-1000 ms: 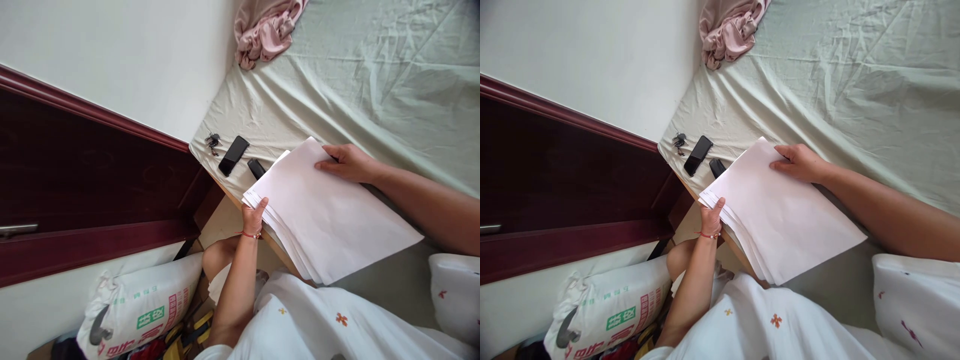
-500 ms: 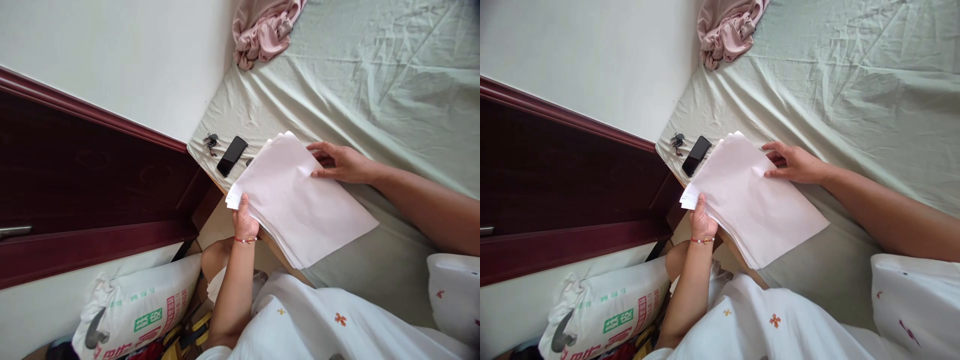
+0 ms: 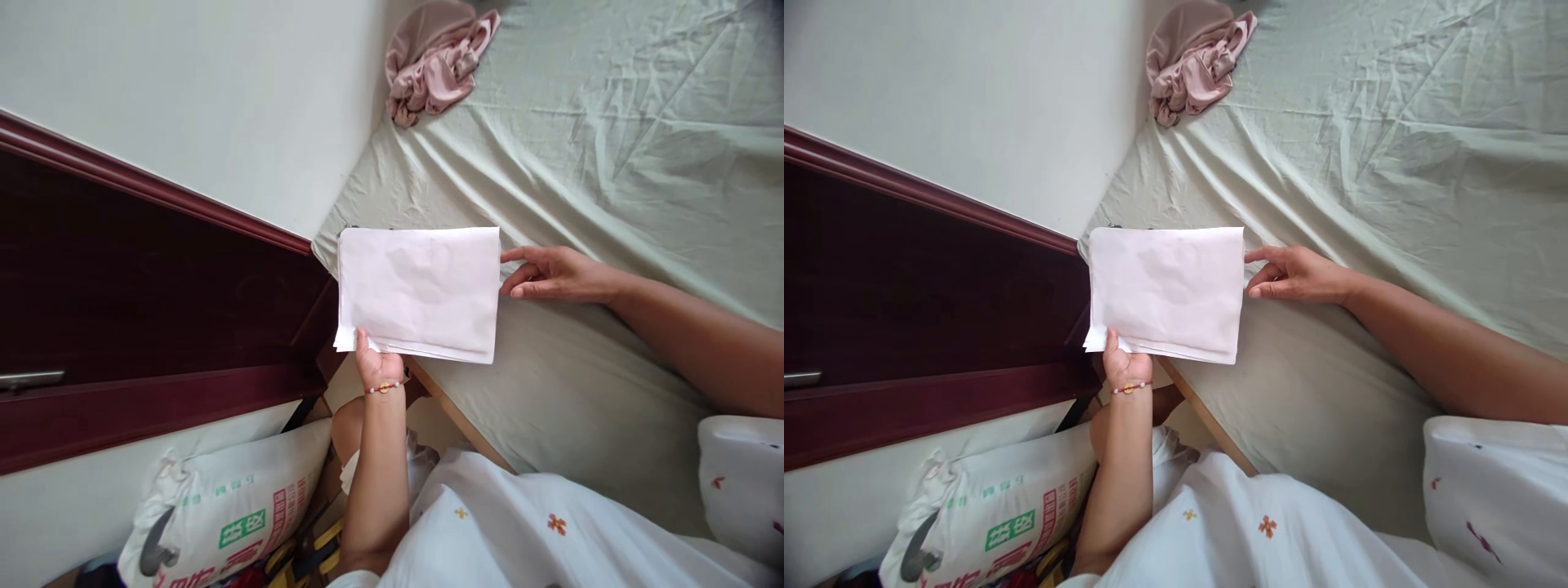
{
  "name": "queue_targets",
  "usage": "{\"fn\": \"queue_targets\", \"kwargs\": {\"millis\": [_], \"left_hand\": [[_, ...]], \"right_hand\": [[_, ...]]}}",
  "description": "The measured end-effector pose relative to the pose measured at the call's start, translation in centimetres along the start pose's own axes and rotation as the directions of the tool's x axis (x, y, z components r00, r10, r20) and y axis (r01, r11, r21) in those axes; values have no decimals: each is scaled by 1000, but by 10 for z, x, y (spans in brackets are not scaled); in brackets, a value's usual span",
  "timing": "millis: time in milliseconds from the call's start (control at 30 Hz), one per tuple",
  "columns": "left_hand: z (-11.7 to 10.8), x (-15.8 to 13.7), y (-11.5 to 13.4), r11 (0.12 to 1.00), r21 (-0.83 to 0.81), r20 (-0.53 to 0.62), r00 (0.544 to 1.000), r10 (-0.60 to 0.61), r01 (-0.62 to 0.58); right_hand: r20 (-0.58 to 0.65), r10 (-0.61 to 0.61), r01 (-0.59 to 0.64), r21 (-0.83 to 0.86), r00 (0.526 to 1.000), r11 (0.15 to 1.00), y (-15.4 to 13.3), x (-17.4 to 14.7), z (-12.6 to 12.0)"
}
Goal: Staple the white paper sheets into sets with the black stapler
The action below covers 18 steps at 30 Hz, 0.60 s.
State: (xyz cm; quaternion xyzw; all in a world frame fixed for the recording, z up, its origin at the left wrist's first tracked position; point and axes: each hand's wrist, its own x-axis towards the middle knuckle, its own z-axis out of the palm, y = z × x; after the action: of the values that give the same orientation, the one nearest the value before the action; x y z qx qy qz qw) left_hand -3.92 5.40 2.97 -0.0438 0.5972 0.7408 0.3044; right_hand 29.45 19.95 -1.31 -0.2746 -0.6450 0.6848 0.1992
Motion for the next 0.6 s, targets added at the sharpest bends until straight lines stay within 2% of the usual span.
{"fn": "queue_targets", "kwargs": {"millis": [33, 167, 233, 333, 467, 533, 600], "left_hand": [[2, -2, -1, 1000, -13, -5, 1000, 2, -2], [11, -15, -8, 999, -31, 118, 993, -12, 15], [14, -21, -12, 998, -51, 179, 984, -25, 35], [10, -24, -16, 997, 0, 240, 967, -81, 83], [-4, -17, -13, 996, 83, 306, 952, -9, -18], [-12, -10, -11, 992, 111, 296, 955, 30, -65], [-16, -5, -11, 989, 133, 257, 966, 29, -65]], "right_hand": [[8, -3, 2, 10, 1000, 1000, 1, 0, 0], [56, -40, 37, 58, 998, 998, 7, 3, 3], [32, -41, 38, 95, 999, 995, 8, 4, 5], [-66, -39, 51, 185, 997, 981, 8, 4, 7], [-236, -77, 141, 268, 969, 953, 3, 2, 5], [-247, -78, 146, 269, 966, 952, 1, 1, 4], [-201, -56, 107, 251, 978, 962, -1, 0, 4]]}}
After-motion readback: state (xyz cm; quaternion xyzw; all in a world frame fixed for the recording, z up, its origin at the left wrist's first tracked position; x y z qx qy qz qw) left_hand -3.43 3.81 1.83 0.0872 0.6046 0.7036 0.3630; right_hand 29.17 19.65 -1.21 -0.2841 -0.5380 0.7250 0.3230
